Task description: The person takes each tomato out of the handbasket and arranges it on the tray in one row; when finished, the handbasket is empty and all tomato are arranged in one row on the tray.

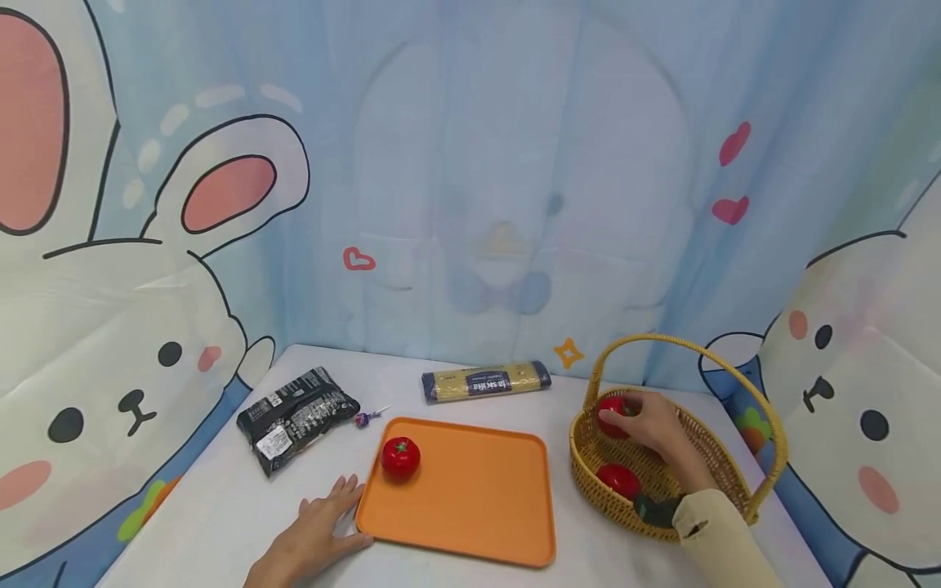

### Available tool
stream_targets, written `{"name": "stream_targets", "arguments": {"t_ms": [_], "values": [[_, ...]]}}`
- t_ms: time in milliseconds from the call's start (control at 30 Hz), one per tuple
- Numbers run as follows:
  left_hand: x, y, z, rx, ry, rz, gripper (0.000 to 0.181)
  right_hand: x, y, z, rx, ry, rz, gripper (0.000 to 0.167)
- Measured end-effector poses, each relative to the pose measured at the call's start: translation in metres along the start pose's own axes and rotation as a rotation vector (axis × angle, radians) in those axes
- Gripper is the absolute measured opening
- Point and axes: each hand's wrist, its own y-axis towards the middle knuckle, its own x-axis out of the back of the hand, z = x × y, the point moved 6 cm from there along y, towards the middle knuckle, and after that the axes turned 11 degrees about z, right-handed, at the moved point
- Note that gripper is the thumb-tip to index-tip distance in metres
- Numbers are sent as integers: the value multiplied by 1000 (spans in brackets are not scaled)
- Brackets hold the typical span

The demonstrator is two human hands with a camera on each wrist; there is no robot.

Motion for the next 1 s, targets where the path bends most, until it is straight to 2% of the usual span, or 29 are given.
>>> {"name": "stream_targets", "arguments": {"t_ms": [100,333,733,1000], "values": [[-1,0,-1,-5,-4,-5,81,2,-8,6,19,-14,-18,82],[-2,3,1,42,-9,20,82,7,-30,28,63,-78,-81,81],[-2,-3,2,-1,-17,-6,82,8,-57,87,142,15,-109,79],[-4,-1,1,2,-22,1,82,-4,-64,119,214,107,-133,76]]}}
